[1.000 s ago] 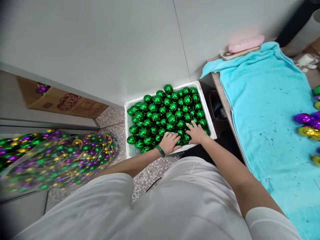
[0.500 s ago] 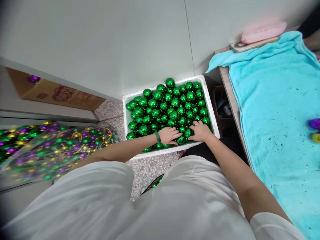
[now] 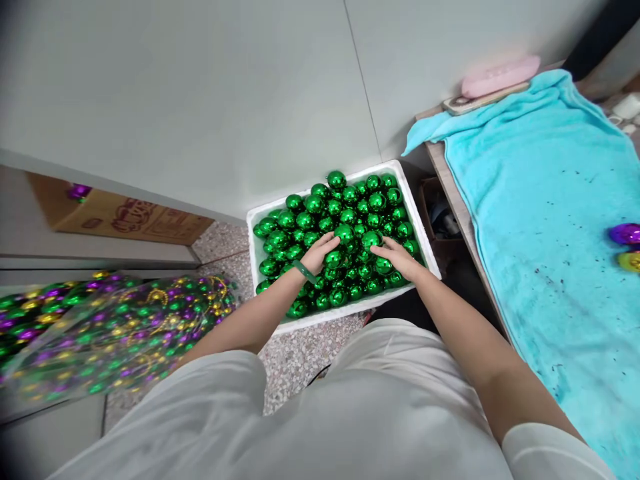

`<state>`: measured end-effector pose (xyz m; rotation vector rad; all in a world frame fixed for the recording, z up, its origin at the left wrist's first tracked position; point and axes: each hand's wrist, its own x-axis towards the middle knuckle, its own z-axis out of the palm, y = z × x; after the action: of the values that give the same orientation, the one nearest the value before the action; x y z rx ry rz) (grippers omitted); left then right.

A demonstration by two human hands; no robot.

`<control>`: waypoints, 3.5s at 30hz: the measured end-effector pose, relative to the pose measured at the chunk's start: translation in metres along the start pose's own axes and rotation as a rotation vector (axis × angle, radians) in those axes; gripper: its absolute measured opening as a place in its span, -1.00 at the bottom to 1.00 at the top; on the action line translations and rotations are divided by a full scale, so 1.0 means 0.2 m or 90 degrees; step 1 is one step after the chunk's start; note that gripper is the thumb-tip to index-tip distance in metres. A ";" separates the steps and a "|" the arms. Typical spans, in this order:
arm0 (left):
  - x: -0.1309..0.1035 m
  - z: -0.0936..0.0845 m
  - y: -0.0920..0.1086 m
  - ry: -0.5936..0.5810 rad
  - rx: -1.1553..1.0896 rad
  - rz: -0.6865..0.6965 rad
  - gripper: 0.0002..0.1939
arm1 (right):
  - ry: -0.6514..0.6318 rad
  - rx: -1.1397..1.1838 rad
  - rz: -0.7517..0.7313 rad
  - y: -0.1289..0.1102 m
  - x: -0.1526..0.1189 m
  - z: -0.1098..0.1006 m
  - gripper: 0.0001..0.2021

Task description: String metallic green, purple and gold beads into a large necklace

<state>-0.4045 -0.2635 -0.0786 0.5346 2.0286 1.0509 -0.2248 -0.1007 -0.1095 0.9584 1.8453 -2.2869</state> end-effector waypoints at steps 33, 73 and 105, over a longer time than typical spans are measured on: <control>-0.02 0.53 1.03 -0.414 -0.409 0.139 -0.53 | 0.053 0.597 -0.284 -0.47 -0.68 -0.53 -0.65; 0.21 1.89 1.35 -0.166 0.267 0.688 -0.30 | 0.944 -0.461 -0.146 -0.12 -1.03 -1.07 -0.53; 0.06 1.56 0.97 -0.159 0.453 0.669 -0.20 | 1.159 -0.489 -0.006 -0.01 -2.36 -1.91 -0.67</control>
<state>-0.1625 0.0098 -0.0358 2.1342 1.8155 0.6698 0.3184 0.0871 0.0865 2.9949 2.4203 0.1034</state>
